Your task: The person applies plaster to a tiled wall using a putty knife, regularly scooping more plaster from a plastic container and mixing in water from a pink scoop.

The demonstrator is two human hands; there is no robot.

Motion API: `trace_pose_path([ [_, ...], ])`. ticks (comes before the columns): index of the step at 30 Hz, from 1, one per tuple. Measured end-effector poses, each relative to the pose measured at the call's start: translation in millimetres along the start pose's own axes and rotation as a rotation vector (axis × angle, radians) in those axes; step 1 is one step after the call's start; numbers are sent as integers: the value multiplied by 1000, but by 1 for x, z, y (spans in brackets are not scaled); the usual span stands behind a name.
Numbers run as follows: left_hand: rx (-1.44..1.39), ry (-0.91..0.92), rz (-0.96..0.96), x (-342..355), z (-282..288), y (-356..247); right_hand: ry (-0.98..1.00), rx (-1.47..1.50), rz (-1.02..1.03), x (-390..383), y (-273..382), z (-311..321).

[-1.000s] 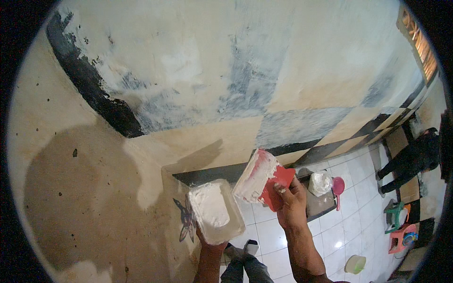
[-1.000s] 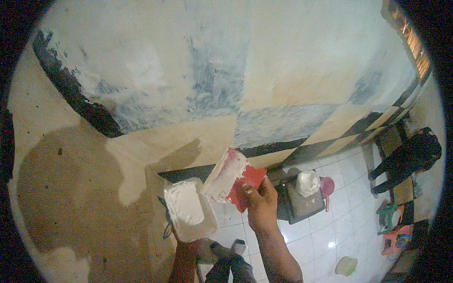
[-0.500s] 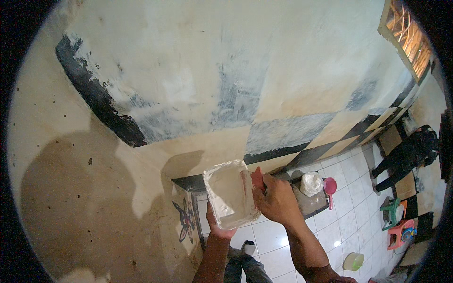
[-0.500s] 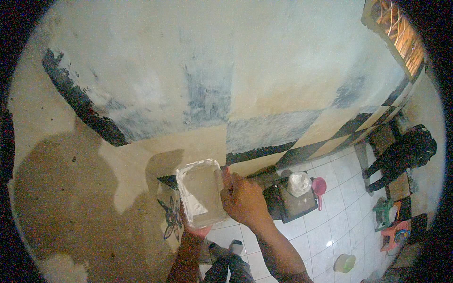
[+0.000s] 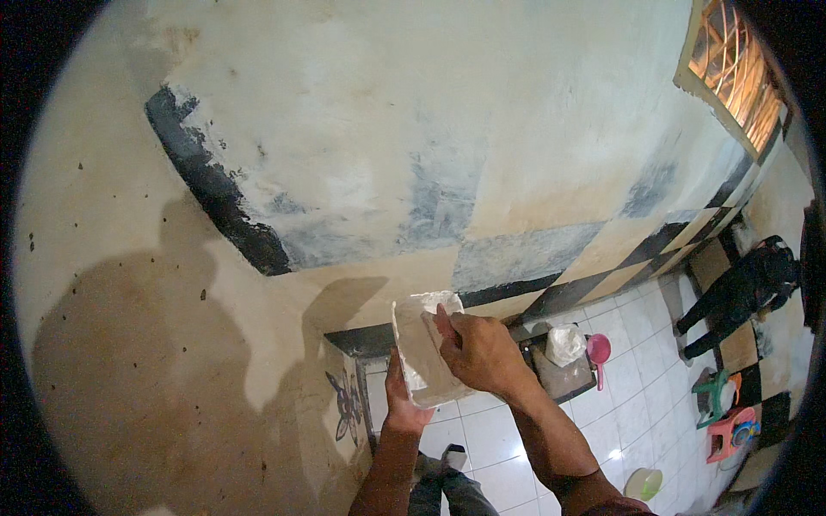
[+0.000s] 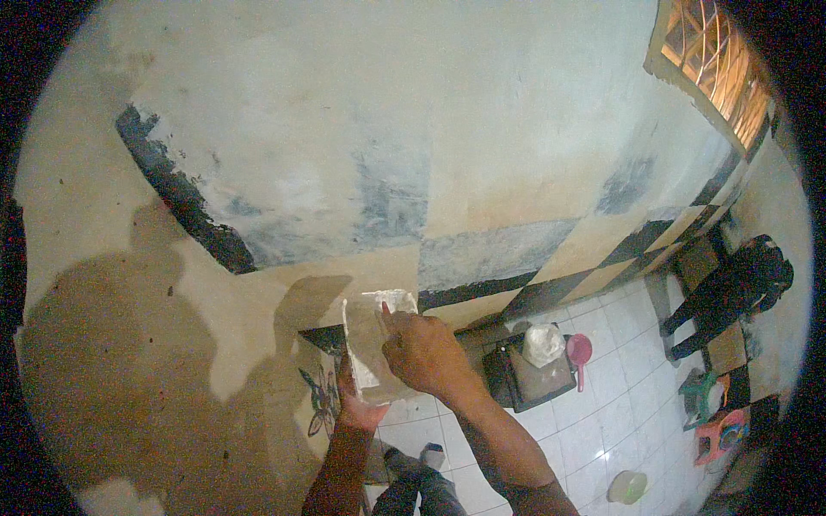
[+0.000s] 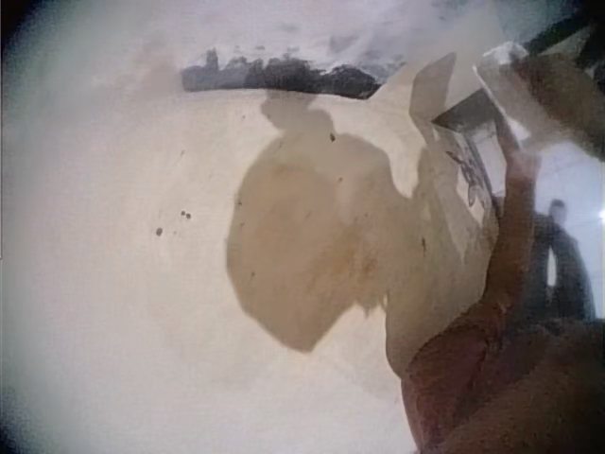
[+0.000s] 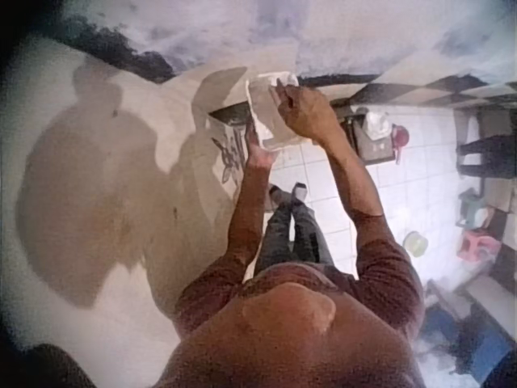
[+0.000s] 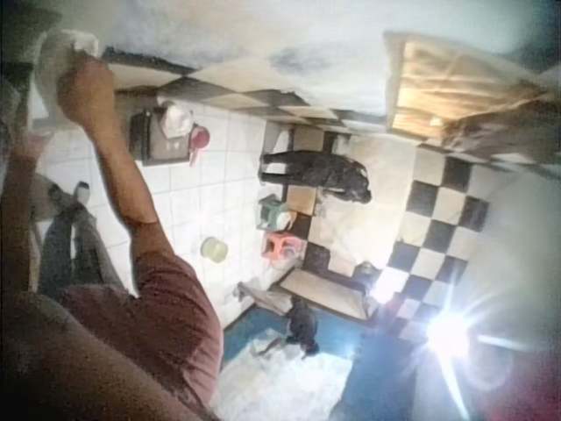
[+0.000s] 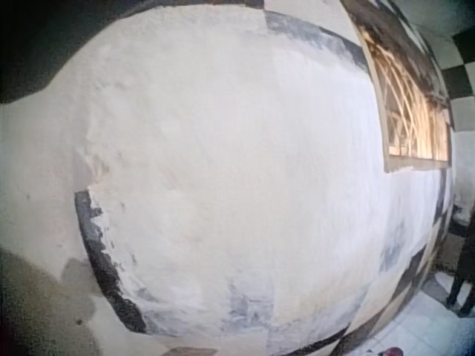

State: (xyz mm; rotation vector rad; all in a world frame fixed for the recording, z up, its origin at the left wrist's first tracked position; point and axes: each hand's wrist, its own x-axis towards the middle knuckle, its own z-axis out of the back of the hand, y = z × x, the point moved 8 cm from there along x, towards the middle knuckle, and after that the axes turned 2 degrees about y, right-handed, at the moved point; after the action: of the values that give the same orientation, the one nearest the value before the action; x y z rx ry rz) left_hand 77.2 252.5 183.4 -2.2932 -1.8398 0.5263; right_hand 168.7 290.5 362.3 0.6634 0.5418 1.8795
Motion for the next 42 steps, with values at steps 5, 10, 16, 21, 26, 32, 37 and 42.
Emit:
trace_pose_path([
  [5,-48,37,-32,-5,-13,-5,44,30,-5,4,5,3],
  [10,-50,71,-38,-12,-34,-13,172,315,-238,-3,-3,-1],
  [16,-89,161,-63,-16,-59,-23,78,514,-98,-14,8,14],
  [21,-98,240,-82,-18,-71,-32,-70,498,-36,-23,39,50],
  [26,-154,170,-85,-16,-70,-37,-181,433,19,-31,32,54],
  [32,-187,185,-162,-13,-36,-47,-168,1157,-375,-35,-53,-4],
  [37,-186,61,-217,-20,-29,-70,-55,1595,-523,-30,-53,-38],
  [42,-188,13,-230,-25,-27,-92,-144,1716,-683,-10,-101,-81],
])
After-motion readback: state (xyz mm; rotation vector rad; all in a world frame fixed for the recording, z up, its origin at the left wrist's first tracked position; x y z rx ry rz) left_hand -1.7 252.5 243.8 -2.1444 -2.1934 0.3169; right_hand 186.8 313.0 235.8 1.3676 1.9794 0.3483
